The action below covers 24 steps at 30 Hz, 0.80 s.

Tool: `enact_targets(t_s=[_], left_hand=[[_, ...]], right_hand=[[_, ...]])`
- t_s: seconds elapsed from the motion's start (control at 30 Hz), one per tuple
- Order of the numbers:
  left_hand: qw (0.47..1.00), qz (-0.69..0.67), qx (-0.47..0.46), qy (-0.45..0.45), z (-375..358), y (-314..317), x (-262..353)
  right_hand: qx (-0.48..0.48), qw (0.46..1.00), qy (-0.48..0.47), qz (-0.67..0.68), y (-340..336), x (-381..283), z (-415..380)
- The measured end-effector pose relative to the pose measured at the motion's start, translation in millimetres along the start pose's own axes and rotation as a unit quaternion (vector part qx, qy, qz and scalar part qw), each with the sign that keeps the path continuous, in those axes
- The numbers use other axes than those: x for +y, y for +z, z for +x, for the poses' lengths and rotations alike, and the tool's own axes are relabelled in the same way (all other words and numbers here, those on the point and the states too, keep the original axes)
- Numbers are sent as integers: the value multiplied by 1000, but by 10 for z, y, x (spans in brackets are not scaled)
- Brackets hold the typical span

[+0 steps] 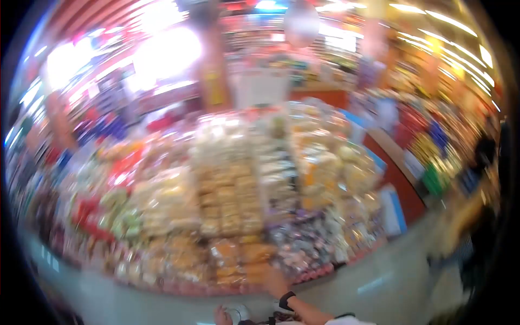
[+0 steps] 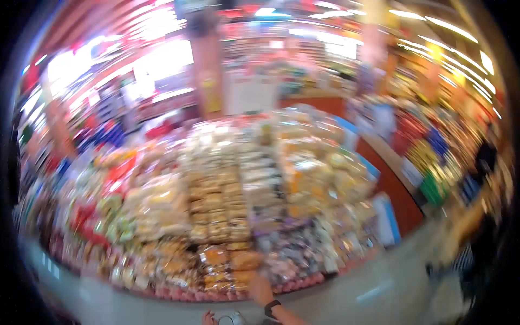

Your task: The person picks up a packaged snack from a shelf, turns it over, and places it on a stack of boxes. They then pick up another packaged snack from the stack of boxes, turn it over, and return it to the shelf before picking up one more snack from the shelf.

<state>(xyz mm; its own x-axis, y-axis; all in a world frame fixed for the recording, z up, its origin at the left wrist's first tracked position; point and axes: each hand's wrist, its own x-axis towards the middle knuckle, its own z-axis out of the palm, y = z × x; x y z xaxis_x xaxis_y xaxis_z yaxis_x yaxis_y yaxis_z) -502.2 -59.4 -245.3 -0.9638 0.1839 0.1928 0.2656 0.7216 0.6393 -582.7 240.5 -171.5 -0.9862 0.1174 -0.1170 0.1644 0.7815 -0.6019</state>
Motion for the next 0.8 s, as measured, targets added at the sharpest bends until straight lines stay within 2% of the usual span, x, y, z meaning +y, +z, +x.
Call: enact_targets(t_s=[0.03,0.13,0.17,0.2,0.23,0.33,0.4,0.47,0.53,0.6,0.63,0.67,0.73,0.8], left_hand=[[999,-14,-32,-1,21,45,-176],[992,-31,-124,16,420,184,12],[987,-36,-154,30,491,245,87],[981,-41,-183,42,534,286,148],[976,-48,-208,53,561,318,187],[957,-71,-270,79,552,373,231],[942,-88,-312,88,489,393,227],[926,-97,-352,94,428,389,179],[906,-106,-398,100,371,380,34],[880,-112,-446,118,376,417,-101],[861,-120,-475,133,417,456,-191],[840,-128,-505,151,458,524,-251],[803,-138,-554,171,487,639,-216],[782,-139,-579,184,449,742,-79]], right_hand=[[147,977,-155,1,-67,48,-304],[233,947,-213,59,345,435,-778],[95,988,-119,4,302,470,-999],[-60,997,-33,-31,282,471,-1200],[-31,998,30,42,478,607,-1338],[43,998,44,-22,1102,1032,-1833],[45,940,332,70,1249,1123,-2257],[44,825,538,170,1695,1459,-2758],[70,775,617,115,1728,1292,-3263],[107,751,630,166,1885,1137,-3764],[130,766,604,177,1886,889,-4019],[121,754,638,102,2401,1025,-4192],[386,556,719,158,2671,543,-4339],[365,560,725,165,2836,116,-4509]])
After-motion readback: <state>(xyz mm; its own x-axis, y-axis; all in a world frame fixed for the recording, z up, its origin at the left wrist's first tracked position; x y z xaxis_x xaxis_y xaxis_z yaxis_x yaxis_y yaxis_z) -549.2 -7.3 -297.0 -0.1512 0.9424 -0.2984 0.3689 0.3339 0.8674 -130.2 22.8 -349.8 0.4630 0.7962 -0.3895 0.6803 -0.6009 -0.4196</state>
